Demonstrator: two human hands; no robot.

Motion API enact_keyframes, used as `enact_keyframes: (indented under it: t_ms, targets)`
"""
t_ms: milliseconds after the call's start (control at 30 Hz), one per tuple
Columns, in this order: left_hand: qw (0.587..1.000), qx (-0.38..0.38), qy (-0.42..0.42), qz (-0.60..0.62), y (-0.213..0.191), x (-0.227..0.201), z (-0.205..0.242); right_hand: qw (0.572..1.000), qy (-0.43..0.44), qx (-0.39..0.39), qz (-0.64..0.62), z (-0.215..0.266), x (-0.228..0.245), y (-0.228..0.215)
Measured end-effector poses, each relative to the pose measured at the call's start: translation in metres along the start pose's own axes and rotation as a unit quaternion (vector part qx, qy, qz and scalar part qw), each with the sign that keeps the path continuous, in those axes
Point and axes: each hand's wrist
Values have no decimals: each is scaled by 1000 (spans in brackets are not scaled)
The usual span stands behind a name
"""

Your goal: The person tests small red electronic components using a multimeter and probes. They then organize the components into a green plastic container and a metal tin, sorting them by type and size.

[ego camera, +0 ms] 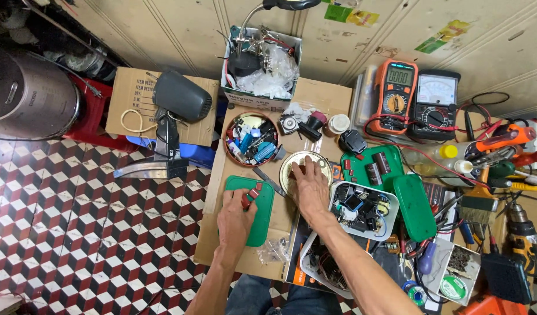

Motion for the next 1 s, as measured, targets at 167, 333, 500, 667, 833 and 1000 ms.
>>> enact_keyframes:
  t_ms: [167, 333, 500, 667, 833, 1000]
  targets:
    - [999, -16, 32, 20, 0, 8, 1, 991, -103, 3, -90, 12, 50, -2]
    - [1000, 6, -1, -12, -1, 4, 2, 980, -192, 15, -57, 8, 53, 17]
    - [998, -3, 48, -41, 4, 2, 2, 976, -146, -5, -164, 15, 56, -11]
    - [998, -21, 58, 26, 7, -13, 0, 949, -4, -7, -315, 27, 57, 5]
    - [988, -26, 59, 144, 17, -42, -2, 823, 216, 47, -524, 25, 43, 2]
    - [986, 18, 83, 145, 69, -66, -23, 787, 272, 6, -554, 19, -16, 23]
Point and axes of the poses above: each hand's wrist, its own z-axis away from the middle knuckle, its own y-axis out of the palm, x = y × z, and after that the axes turned 1 degree about -z, right-handed
